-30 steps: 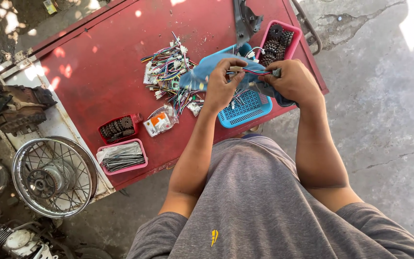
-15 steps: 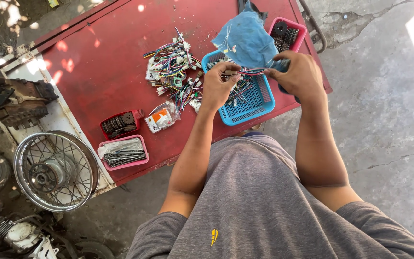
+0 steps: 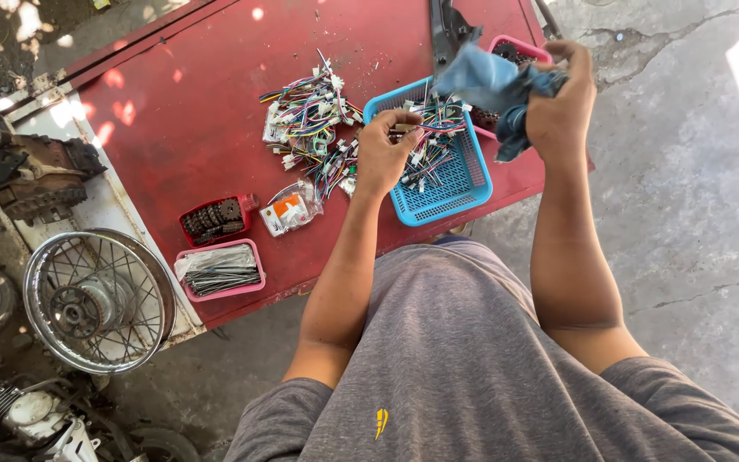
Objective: Cleaning motorcycle wire harnesses and connectors using a cloth.
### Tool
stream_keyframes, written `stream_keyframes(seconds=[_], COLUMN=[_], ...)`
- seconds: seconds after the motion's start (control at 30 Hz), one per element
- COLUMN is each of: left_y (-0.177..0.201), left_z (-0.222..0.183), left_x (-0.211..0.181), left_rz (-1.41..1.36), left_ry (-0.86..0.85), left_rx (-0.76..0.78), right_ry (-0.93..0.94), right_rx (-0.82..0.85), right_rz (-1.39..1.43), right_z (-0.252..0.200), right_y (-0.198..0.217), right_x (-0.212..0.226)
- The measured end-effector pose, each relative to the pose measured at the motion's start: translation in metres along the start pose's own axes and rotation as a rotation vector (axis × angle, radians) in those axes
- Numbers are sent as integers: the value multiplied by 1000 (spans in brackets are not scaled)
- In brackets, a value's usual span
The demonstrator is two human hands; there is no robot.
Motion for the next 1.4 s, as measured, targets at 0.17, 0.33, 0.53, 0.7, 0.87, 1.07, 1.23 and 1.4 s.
stream_keyframes(seconds=[0.17, 0.33, 0.53, 0.7, 0.87, 1.07, 1.23, 1.4], left_y=[2, -12, -30, -31, -25, -4, 1, -11], left_z=[-1, 0, 3, 1, 0, 10, 18, 19], left_x=[9, 1, 7, 5, -11, 0, 12, 10], left_rz=[80, 124, -134, 95, -3, -205, -396, -527], left_ry=[-4, 72, 63, 3, 31, -63, 18, 65], left_rx=[36, 193, 343, 297, 284, 36, -188, -111], right_ry=[-224, -534, -655, 282, -125, 120, -34, -166], right_rx=[-176, 124, 278, 424, 414, 113, 40, 104], right_rz=[748, 1310, 1311, 380, 305, 250, 388, 301], right_z=[7, 6, -21, -22, -26, -9, -6, -5], right_y=[-2, -3, -53, -42, -60, -26, -8, -1], right_x=[-20, 57, 17, 104, 52, 32, -1, 15])
Point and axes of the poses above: each hand's wrist, its own z-axis towards the middle knuckle, its own y-axis out of the back of the hand, x = y × z, the point moved 3 cm from there along z, towards the middle knuckle, and after that the axes turned 2 degrees about z, right-handed, at the moved point
